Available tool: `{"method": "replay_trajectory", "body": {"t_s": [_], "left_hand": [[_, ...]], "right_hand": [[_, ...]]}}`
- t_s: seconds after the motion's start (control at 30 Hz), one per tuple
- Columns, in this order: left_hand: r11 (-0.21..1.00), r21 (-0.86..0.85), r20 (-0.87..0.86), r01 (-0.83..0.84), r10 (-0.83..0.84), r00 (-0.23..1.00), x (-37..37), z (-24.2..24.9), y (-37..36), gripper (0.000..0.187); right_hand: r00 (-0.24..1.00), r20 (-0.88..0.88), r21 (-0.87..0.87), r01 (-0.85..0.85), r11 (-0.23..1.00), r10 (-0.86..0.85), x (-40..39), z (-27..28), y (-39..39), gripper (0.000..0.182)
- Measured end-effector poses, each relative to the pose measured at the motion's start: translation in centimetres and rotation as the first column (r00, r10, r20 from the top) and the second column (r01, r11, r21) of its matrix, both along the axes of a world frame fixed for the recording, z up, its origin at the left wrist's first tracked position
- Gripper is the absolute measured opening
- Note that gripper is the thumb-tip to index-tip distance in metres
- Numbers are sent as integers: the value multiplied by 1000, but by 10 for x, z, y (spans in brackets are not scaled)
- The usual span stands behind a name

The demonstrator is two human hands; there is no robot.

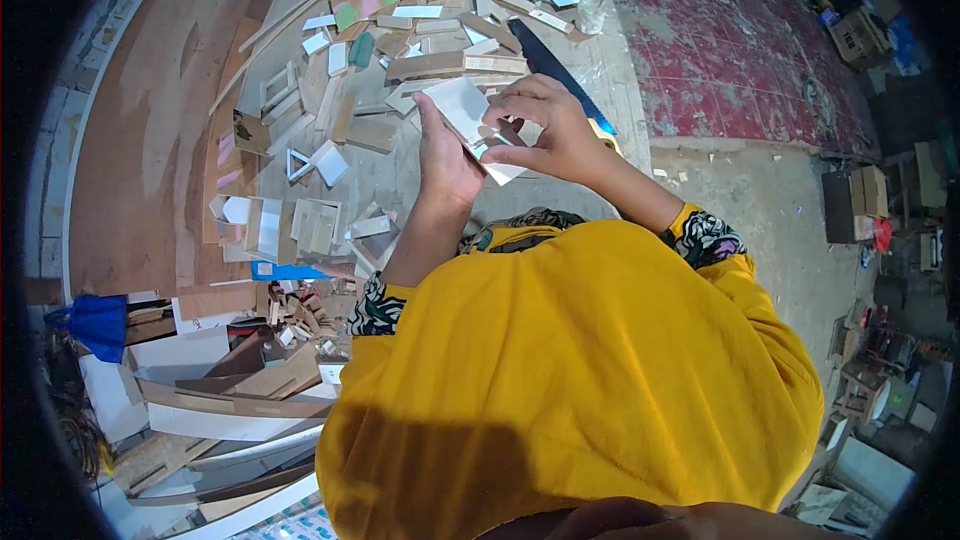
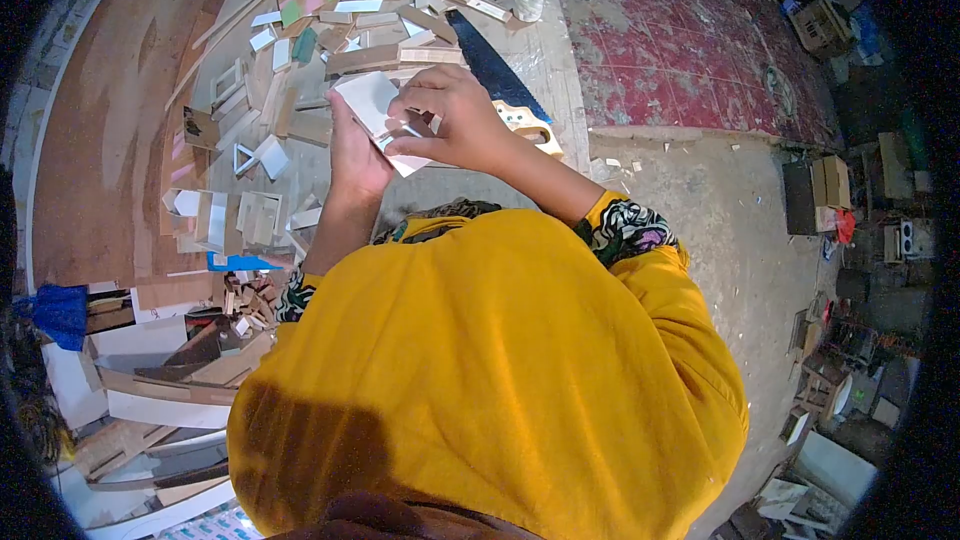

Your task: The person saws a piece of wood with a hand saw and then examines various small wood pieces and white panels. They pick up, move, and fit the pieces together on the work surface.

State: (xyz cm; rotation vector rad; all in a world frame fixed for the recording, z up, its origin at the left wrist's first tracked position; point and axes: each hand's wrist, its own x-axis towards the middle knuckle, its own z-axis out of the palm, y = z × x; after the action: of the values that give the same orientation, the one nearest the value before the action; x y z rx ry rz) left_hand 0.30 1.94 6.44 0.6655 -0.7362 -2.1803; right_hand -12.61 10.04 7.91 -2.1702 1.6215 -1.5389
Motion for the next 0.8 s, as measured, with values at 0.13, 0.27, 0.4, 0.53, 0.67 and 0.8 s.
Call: {"method": "replay_trajectory", "body": {"t_s": [0.13, 0.27, 0.4, 0.53, 0.67, 0.8], "left_hand": [[992, 109, -79, 71, -62, 995, 2, 1, 2, 66], [988, 122, -79, 98, -89, 993, 1, -5, 3, 62], [979, 184, -30, 82, -78, 997, 2, -4, 4, 59], [978, 189, 5, 92, -95, 995, 4, -16, 2, 55], [982, 156, -9, 103, -103, 995, 2, -20, 6, 56], [985, 149, 17, 84, -88, 996, 0, -24, 5, 57]], "right_hand": [[1000, -8, -17, 16, 1000, -16, -1, 4, 2, 29], [997, -67, -56, 25, 998, -28, -2, -5, 0, 20], [996, -66, -113, 56, 992, -63, -2, -13, 0, 12], [993, -17, -78, 111, 991, -113, -5, -19, -2, 11], [975, 179, 51, 122, 991, -129, -7, -23, -3, 12], [935, 332, 131, 86, 988, -125, -3, -20, -1, 11]]}}
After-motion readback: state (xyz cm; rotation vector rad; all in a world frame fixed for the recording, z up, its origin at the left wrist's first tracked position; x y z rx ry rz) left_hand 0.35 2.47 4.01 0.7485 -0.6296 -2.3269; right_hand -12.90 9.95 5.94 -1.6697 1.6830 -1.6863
